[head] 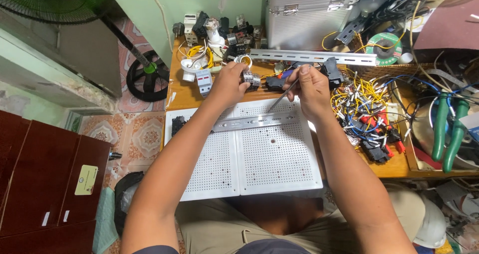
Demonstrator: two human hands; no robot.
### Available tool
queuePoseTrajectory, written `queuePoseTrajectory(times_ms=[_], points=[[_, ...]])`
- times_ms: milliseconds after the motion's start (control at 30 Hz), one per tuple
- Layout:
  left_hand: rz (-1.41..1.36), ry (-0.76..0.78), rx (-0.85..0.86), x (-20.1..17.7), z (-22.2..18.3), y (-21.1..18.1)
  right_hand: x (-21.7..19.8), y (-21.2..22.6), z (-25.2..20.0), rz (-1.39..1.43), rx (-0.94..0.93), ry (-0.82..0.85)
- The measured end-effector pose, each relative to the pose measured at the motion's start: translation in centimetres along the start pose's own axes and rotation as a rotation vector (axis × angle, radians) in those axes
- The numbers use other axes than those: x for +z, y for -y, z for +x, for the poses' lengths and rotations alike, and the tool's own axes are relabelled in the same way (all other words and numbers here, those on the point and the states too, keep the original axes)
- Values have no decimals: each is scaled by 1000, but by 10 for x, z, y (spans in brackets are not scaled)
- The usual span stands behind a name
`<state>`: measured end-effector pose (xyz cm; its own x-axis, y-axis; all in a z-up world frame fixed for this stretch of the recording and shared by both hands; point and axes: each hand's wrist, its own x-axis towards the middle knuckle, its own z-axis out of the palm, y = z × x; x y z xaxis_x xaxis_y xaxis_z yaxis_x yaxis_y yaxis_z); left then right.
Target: Assembling an electrical control panel by mounting circuit breakers and terminal blocks onto a DIN rail on a perforated board.
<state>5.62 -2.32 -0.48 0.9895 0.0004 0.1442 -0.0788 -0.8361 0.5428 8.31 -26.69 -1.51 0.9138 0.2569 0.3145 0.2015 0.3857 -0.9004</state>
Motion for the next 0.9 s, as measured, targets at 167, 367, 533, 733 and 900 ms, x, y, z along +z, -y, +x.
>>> queuePoseTrajectory(times_ms=[167, 367, 533, 733, 900], points=[[-90, 15, -5, 11, 10, 3, 1, 6, 0, -39, -5, 40], [-51, 97, -48, 4, 1, -9, 1, 3, 0, -67, -18, 75], [47, 143, -84, 1, -5, -13, 1, 0, -2, -86, -32, 82], [161, 189, -18, -14, -7, -28, 0, 0, -1, -113, -57, 90], [147, 266, -28, -17, -4, -35, -3, -5, 1, -122, -68, 74]])
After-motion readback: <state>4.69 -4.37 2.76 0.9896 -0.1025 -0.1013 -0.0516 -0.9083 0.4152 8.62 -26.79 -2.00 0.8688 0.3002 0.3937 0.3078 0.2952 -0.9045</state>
